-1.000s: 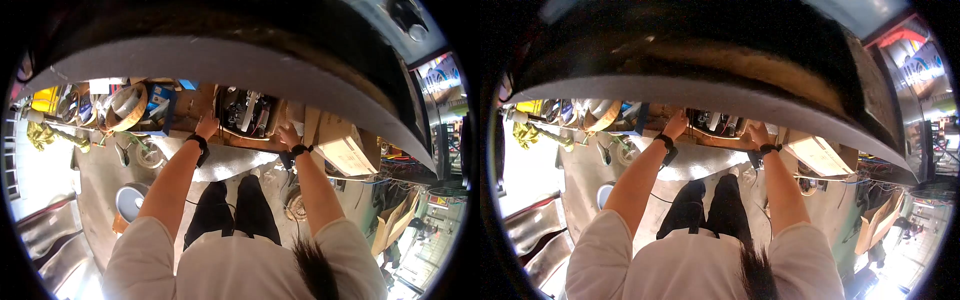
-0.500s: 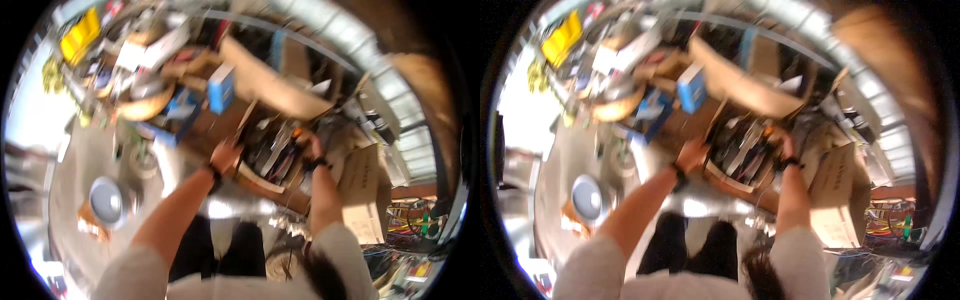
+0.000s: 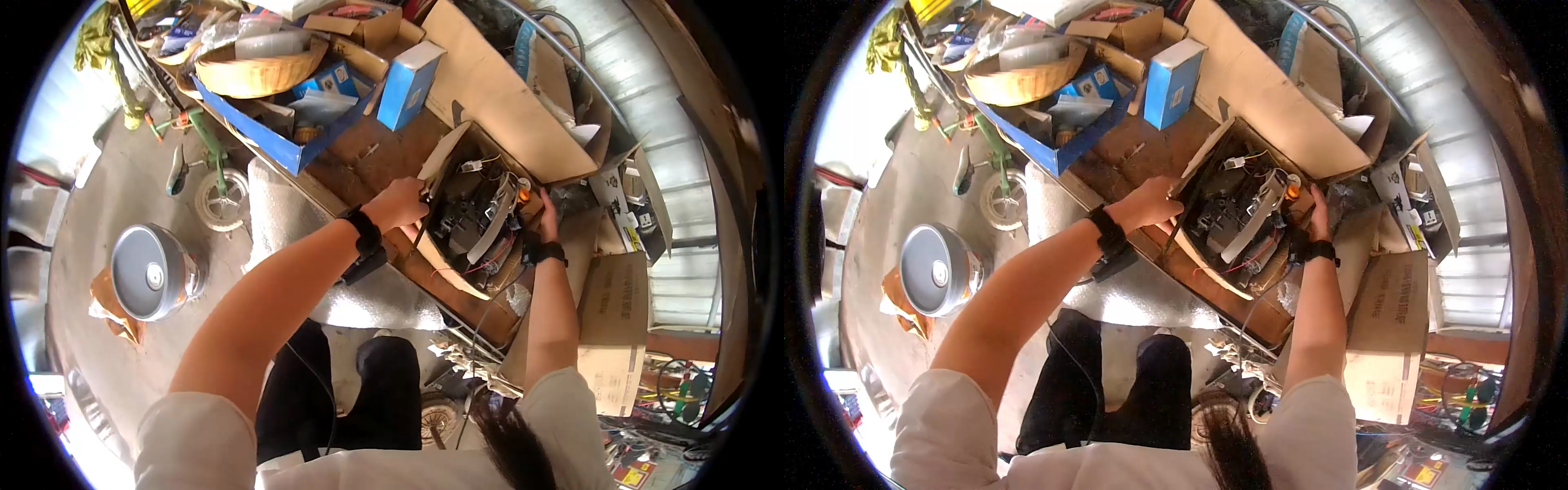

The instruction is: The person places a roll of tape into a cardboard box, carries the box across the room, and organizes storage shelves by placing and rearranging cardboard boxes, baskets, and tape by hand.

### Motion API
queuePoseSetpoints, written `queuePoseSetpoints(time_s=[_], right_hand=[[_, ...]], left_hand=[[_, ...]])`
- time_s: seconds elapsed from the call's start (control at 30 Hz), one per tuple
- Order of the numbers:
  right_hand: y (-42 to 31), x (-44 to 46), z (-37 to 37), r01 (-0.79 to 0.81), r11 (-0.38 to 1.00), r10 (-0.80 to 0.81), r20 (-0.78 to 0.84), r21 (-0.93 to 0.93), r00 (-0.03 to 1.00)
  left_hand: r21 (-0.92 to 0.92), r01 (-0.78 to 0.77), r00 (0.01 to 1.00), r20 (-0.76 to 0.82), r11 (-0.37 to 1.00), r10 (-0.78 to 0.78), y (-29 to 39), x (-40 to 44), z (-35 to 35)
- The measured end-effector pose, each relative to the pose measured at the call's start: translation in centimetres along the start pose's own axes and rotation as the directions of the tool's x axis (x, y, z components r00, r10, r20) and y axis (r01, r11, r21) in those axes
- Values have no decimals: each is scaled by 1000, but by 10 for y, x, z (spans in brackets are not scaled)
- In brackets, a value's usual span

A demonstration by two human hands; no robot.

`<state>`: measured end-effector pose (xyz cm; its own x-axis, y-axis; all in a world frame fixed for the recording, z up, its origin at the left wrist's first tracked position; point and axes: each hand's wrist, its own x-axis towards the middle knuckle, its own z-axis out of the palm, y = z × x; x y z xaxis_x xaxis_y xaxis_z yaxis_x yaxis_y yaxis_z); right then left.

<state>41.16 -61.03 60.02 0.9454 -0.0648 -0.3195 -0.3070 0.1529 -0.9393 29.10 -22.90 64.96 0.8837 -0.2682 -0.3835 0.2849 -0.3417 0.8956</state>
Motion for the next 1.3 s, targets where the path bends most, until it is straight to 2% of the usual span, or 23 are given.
queuePoseSetpoints(time_s=[0.07, 0.17, 0.27, 0.3, 0.4, 0.43, 0.5, 0.53, 0.57, 0.6, 0.63, 0.67, 0.77, 0.87, 0.9, 1.0, 1.03, 1.07, 1.1, 1.17, 1.2, 1.23, 1.3], right_hand=[[-11, -15, 24, 92, 992, -100, 104, 81, 990], [-32, -26, 57, 49, 989, -60, 73, 137, 996], [-13, -4, 69, 108, 974, -115, 22, 198, 993], [-8, 0, 73, 53, 984, -55, 2, 169, 999], [2, 8, 120, 55, 977, -62, 25, 208, 998], [2, 8, 141, 34, 966, -20, -59, 256, 998], [5, 21, 150, 9, 958, 10, -64, 287, 998], [7, 25, 154, -4, 952, 25, -66, 305, 998], [7, 23, 154, -6, 960, 56, -168, 281, 984], [6, 17, 148, -24, 958, 54, -97, 284, 994], [6, 10, 137, -39, 955, 49, -27, 293, 998], [9, -5, 128, -58, 951, 49, 38, 303, 998], [25, -67, 122, 32, 991, 17, -360, 130, 933], [18, -157, 120, -21, 982, 66, -239, 187, 969], [10, -184, 123, -26, 986, 60, -206, 163, 977], [-36, -258, 139, -16, 998, 23, -113, 67, 993], [-56, -274, 142, 22, 999, -20, -93, 24, 996], [-81, -290, 146, 62, 998, -63, -69, -23, 996], [-106, -302, 156, 124, 991, -130, -164, -48, 978], [-153, -326, 147, 184, 963, -208, -105, -197, 973], [-173, -338, 132, 212, 939, -241, -77, -272, 967], [-187, -346, 110, 173, 925, -231, -140, -337, 963], [-212, -365, 56, 153, 924, -270, -314, -351, 910]], left_hand=[[-59, 9, 1000, -10, 998, -10, 12, -20, -4], [-132, -100, 994, -49, 986, 94, -11, -18, 2], [-176, -22, 995, -104, 984, 3, -5, -24, -15], [-107, -32, 994, -104, 994, 21, -3, -21, -29], [-11, 75, 976, -202, 997, -76, -2, -17, -80], [9, -70, 973, -219, 997, 70, -27, -4, -94], [-5, -1, 938, -347, 1000, -1, -23, -10, -100], [97, 9, 915, -402, 995, 31, -21, -9, -98], [193, 24, 892, -447, 981, 66, -20, -10, -94], [288, 42, 867, -486, 957, 108, -20, -12, -91], [309, -28, 846, -499, 951, 187, -25, -16, -88], [275, -25, 850, -500, 961, 165, -32, -20, -85], [137, -39, 840, -532, 990, 106, -41, -45, -73], [-56, -122, 816, -574, 991, 68, -54, -87, -51], [-48, -27, 837, -547, 998, -3, -58, -100, -43], [93, -50, 877, -472, 994, 88, -55, -138, -19], [33, 39, 910, -414, 999, -21, -43, -149, -10], [86, 52, 938, -345, 995, -20, -30, -156, 0], [68, 88, 956, -285, 994, -65, -16, -165, 14], [80, 6, 976, -219, 997, 12, 26, -175, 41], [99, -107, 971, -204, 989, 125, 37, -175, 59], [119, -224, 952, -183, 967, 244, 52, -173, 73], [117, -303, 947, -77, 946, 313, 97, -172, 95]])
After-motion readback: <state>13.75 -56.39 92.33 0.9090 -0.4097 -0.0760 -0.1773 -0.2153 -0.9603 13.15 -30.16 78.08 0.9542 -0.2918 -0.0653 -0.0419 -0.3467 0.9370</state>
